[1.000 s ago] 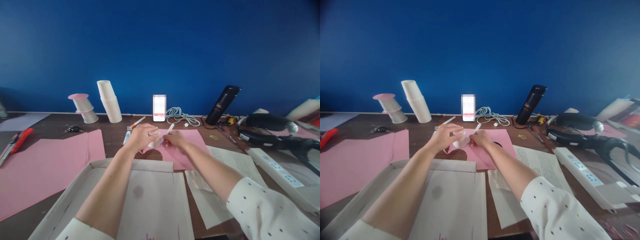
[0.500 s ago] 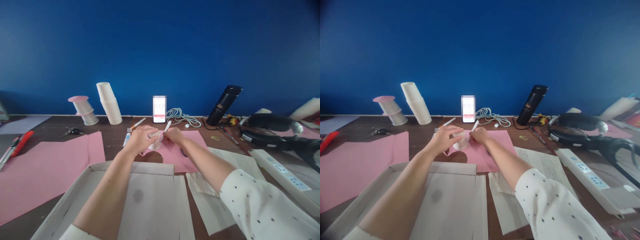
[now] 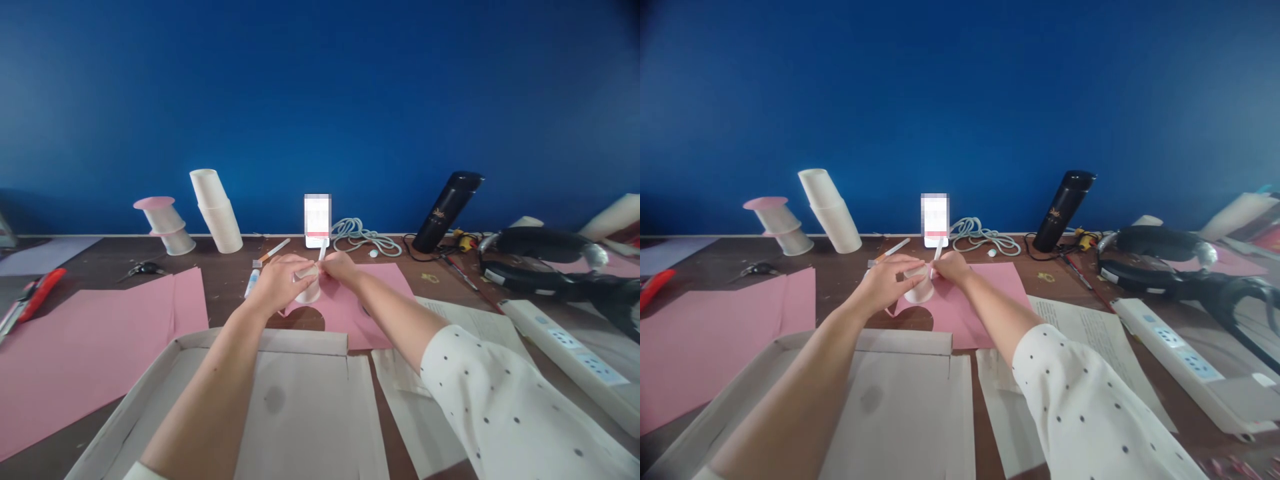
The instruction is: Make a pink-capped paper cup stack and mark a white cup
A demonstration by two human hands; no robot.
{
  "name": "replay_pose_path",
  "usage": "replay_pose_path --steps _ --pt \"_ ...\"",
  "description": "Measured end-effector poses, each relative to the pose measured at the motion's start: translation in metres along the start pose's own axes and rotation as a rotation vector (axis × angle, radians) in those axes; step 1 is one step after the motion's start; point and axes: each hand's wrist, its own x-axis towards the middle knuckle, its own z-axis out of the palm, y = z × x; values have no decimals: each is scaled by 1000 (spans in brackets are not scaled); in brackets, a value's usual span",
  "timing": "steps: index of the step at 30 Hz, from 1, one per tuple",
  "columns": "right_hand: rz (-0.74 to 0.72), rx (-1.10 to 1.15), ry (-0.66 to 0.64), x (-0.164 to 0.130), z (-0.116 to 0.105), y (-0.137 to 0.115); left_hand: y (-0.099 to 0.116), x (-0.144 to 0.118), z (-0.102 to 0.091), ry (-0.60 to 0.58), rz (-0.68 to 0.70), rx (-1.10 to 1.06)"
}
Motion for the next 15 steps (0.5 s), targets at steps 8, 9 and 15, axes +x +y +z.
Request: replay_pose_path --steps 8,9,15 --pt "30 55 -91 0 3 -24 1 1 -2 -11 16 32" --pt "31 56 -91 -1 3 -27 1 1 -2 -11 17 36" --pt "20 72 -72 1 7 -35 2 1 -4 -34 1 34"
